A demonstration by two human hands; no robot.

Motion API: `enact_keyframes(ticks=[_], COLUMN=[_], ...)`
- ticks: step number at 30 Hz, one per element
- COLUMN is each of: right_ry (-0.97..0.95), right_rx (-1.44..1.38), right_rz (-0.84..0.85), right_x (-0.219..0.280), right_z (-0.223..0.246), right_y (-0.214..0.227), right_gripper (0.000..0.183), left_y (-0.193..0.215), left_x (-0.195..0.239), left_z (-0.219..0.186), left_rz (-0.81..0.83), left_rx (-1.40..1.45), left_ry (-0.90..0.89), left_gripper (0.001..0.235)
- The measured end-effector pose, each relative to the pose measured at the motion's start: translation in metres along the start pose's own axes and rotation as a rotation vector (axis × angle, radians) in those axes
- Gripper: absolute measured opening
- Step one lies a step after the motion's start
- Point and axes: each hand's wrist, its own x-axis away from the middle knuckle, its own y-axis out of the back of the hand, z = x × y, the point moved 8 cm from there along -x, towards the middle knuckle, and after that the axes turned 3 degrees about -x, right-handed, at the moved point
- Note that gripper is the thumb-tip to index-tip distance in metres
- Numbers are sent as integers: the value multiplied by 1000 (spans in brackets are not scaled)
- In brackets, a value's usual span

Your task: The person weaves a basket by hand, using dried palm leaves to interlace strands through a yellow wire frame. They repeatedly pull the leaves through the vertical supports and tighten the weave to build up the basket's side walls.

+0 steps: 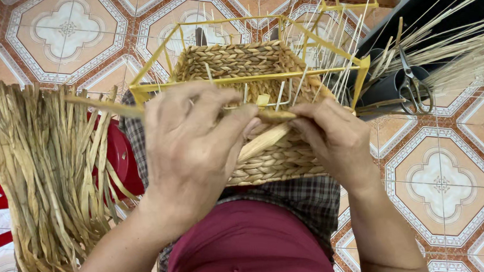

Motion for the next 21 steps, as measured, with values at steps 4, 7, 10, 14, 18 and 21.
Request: enact_keyframes(ticks=[4,7,10,14,18,21], right_ry=[-56,-26,-33,-100,-171,-188], right_rx=[25,78,39,-46,-196,-229], right_rz=[-72,-104,-119,-87,-36,-10], right_x=[8,12,17,17,15,14], right_z=[-13,-15,-17,-26,-34,-36], right_y=[-4,-6,-7,-7,-7,-9], right_gripper=[15,15,15,13,12,12], left_y=[16,-30,-63,-100,-97,-106], left_x=[8,7,1,-10,-17,-19], left_z=[-21,-18,-11,3,9,7], left_rz=[-254,-32,74,300,262,345], left_rx=[151,138,199,272,418,421], left_ry=[-55,11,64,209,228,212], left_gripper=[29,13,17,12,14,15])
